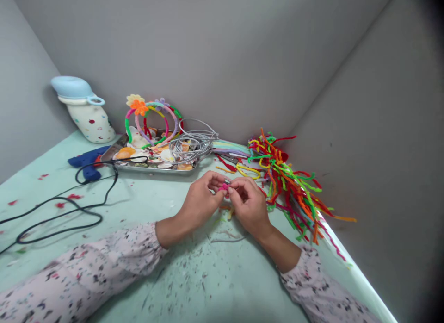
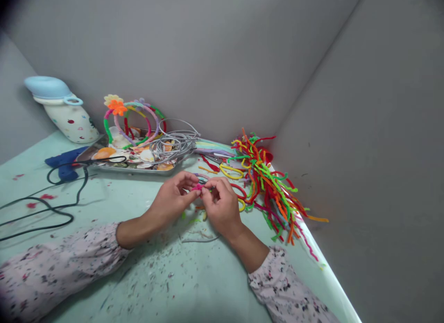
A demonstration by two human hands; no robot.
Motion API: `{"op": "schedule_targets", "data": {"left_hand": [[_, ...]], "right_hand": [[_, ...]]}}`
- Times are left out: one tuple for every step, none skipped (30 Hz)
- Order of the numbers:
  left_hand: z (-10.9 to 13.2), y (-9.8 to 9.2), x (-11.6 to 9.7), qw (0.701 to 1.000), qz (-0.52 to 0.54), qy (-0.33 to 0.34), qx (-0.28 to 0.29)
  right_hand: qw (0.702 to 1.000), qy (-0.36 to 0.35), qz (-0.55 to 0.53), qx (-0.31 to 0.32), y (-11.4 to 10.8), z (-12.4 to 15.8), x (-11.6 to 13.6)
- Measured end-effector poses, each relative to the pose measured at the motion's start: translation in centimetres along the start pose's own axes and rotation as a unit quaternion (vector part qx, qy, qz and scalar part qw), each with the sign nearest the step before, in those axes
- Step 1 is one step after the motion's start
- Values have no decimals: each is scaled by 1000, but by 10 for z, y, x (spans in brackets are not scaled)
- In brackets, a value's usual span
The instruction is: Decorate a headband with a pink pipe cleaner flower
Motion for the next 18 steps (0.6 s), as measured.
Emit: {"op": "schedule_targets", "data": {"left_hand": [[-1,0,1,1000,12,-8,2],[-2,0,3,1000,23,-16,3],[-4,0,4,999,32,-25,3],[-5,-1,5,999,39,-33,3],[-5,-1,6,998,45,-38,3],[-6,-1,6,998,48,-40,2],[-6,-1,6,998,48,-41,3],[-5,-1,6,998,46,-41,4],[-5,0,6,998,41,-40,6],[-4,0,5,999,36,-38,9],[-3,1,4,999,31,-36,12],[-2,2,2,999,27,-31,15],[-1,2,1,999,21,-24,16],[0,3,-1,1000,15,-16,17],[1,4,-2,1000,7,-8,18],[1,4,-3,1000,-1,-2,20],[1,4,-4,1000,-6,1,20],[1,4,-3,1000,-9,3,21]], "right_hand": [[1000,11,-13,1,0,0,-3],[1000,20,-24,1,0,1,-5],[999,29,-34,-1,0,2,-8],[998,40,-44,-2,1,3,-11],[997,53,-54,-1,1,3,-14],[996,68,-63,0,3,4,-18],[994,82,-74,3,4,5,-20],[992,94,-84,6,5,6,-23],[990,104,-94,9,7,6,-24],[988,112,-103,12,8,7,-25],[987,117,-110,14,9,7,-25],[985,123,-116,16,10,7,-26],[984,128,-121,20,11,6,-26],[983,132,-125,23,12,6,-26],[982,135,-128,26,13,6,-26],[981,137,-131,29,13,6,-27],[981,139,-134,30,14,6,-27],[980,140,-138,33,14,6,-27]]}}
Point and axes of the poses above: each hand's wrist, its own z-axis away from the middle knuckle, its own y-axis out of the palm, x = y × z, the point moved 8 cm from there along -z, towards the middle knuckle, and after that the axes turned 4 degrees about -y, right-handed, at the moved point
